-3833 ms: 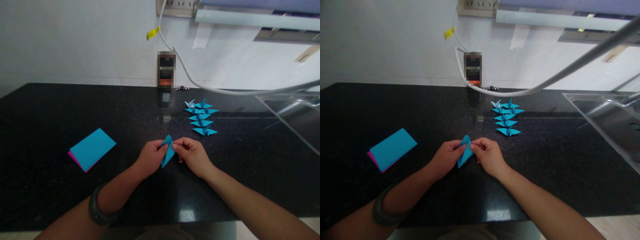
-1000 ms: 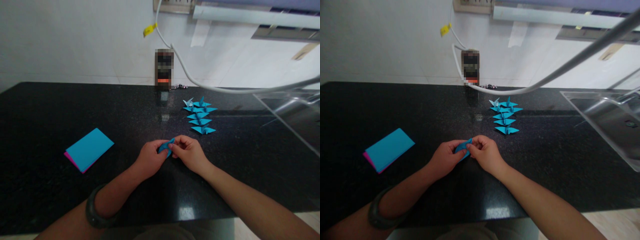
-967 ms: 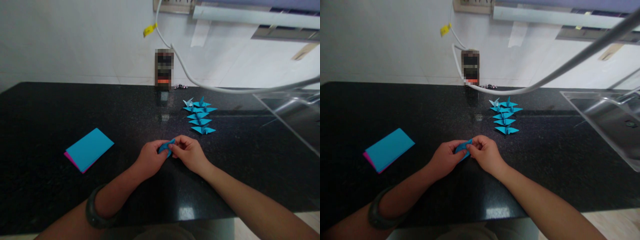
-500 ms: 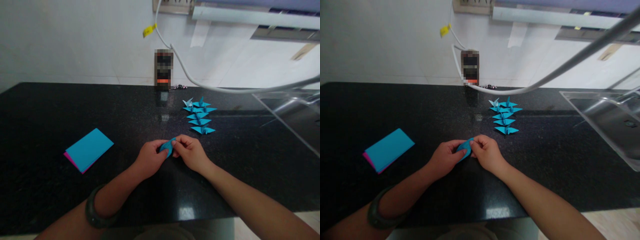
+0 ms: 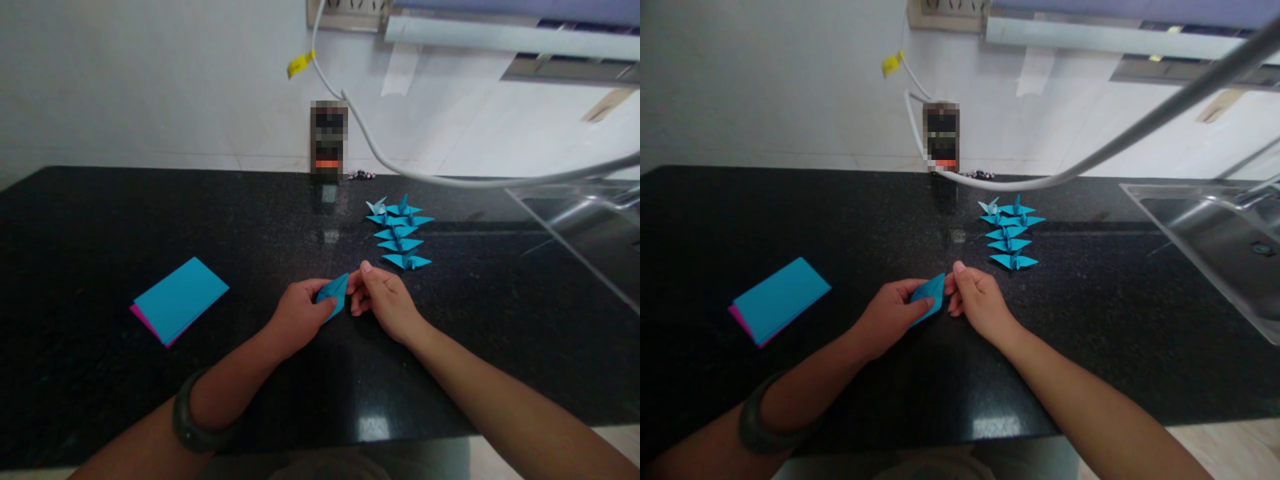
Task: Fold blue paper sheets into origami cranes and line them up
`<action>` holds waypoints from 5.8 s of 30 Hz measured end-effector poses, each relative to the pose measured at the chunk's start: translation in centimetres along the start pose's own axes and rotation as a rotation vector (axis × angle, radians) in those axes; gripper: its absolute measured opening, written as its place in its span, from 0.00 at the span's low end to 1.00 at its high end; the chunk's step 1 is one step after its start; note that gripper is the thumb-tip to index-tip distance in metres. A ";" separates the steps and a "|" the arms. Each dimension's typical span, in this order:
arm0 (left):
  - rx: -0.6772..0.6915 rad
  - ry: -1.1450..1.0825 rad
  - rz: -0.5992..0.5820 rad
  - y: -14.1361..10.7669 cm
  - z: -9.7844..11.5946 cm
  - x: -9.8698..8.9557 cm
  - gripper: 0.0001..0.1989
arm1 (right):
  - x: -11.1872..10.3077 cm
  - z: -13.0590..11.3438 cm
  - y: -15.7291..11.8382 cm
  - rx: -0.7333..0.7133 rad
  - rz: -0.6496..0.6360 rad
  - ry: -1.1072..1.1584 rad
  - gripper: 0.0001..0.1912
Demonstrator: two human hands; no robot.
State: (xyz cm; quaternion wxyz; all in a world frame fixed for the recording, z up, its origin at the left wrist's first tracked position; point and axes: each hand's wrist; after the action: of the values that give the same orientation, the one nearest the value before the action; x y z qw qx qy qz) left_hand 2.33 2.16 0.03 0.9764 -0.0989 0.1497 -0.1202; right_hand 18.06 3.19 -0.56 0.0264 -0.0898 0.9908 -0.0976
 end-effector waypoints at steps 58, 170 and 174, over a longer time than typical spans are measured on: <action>-0.191 -0.594 -0.032 0.0 -0.1 0.5 0.16 | 0.5 -0.3 -0.4 -0.122 0.067 -0.042 0.07; 0.082 0.072 0.071 -0.2 0.1 0.1 0.12 | -1.2 -1.1 0.4 0.015 0.049 0.134 0.08; 0.312 0.334 0.090 -0.4 0.0 -0.1 0.12 | -1.2 -1.1 0.5 0.099 -0.002 0.069 0.14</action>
State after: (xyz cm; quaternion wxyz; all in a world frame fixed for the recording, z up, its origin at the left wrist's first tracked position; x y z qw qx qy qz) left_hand 2.17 1.77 0.10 0.9459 0.0814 0.2930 -0.1127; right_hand 19.12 4.06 0.43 -0.0036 -0.0860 0.9850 -0.1494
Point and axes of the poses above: each hand's wrist, its own y-axis towards the middle knuckle, its own x-axis out of the palm, z = x × y, and after that the axes turned 1 degree about z, right-handed
